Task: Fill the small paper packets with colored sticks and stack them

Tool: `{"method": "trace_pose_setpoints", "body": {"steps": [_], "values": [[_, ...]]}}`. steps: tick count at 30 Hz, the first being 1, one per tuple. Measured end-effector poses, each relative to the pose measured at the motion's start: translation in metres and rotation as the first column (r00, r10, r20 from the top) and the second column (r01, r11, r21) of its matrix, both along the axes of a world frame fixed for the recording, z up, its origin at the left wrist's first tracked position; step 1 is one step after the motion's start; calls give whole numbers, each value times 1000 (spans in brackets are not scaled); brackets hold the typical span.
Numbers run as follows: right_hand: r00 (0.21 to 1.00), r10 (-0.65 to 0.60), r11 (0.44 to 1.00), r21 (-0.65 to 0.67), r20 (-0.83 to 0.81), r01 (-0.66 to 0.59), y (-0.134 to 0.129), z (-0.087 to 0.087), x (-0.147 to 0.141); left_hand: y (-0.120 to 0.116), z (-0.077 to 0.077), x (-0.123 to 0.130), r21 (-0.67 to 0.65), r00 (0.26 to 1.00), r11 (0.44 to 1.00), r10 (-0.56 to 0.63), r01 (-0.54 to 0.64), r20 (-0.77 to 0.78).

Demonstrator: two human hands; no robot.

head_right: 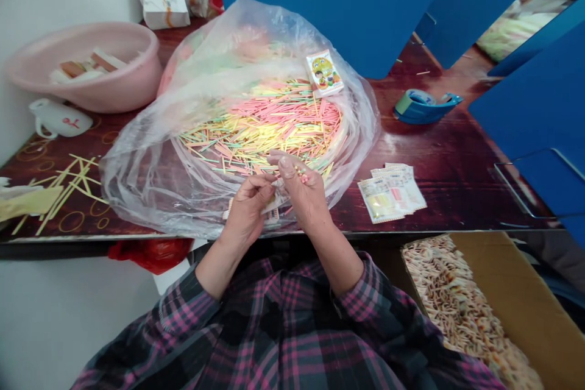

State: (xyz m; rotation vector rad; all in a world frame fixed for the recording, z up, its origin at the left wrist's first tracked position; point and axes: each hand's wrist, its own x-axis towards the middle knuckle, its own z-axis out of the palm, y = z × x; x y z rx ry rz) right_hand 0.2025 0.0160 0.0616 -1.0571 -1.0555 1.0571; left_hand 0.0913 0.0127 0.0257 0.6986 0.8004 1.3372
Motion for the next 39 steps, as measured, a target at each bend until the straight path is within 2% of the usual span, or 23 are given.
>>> {"method": "trace_pose_setpoints", "body": {"steps": [2, 5, 7, 9, 13, 16, 19, 22, 25, 29, 34, 36, 39], "values": [[992, 15, 999, -48, -123, -21, 2, -2, 0, -2, -1, 1, -33, 999, 999, -41, 41, 15], [962, 54, 995, -69, -268, -75, 3, -3, 1, -5, -1, 3, -83, 984, 981, -172, 175, 40], [973, 82, 992, -74, -215, -100, 2, -5, 3, -6, 1, 2, -108, 969, 963, -245, 248, 40], [990, 99, 989, -97, -104, -109, 3, -7, 5, -5, 3, 1, -118, 962, 955, -272, 273, 23], [995, 82, 990, -121, 58, -75, 4, -13, 9, -1, 6, -2, -91, 966, 962, -259, 258, -1], [996, 88, 990, -110, -18, -89, 5, -16, 8, -1, 6, 0, -61, 971, 969, -240, 240, 5], [989, 65, 997, -39, -135, -71, 7, -18, 5, -3, 6, 6, -90, 979, 976, -193, 198, 63], [989, 26, 999, 43, -146, -19, 7, -19, 3, -7, 7, 11, -147, 977, 973, -156, 177, 146], [991, 30, 996, 90, -130, -19, 4, -18, 2, -8, 8, 12, -169, 976, 972, -132, 161, 172], [999, 20, 997, 77, 46, -24, -1, -13, 5, -1, 11, 10, -143, 992, 987, -52, 69, 115], [974, -19, 999, 34, 227, 12, 7, -11, 14, 17, 17, 6, 5, 995, 995, 95, -95, 29], [966, -22, 1000, 0, 256, 23, 11, -13, 17, 22, 18, 2, 56, 996, 995, 86, -86, -2], [974, -6, 999, -32, 225, 14, 15, -15, 21, 24, 18, -7, 58, 997, 998, -23, 27, -67]]}}
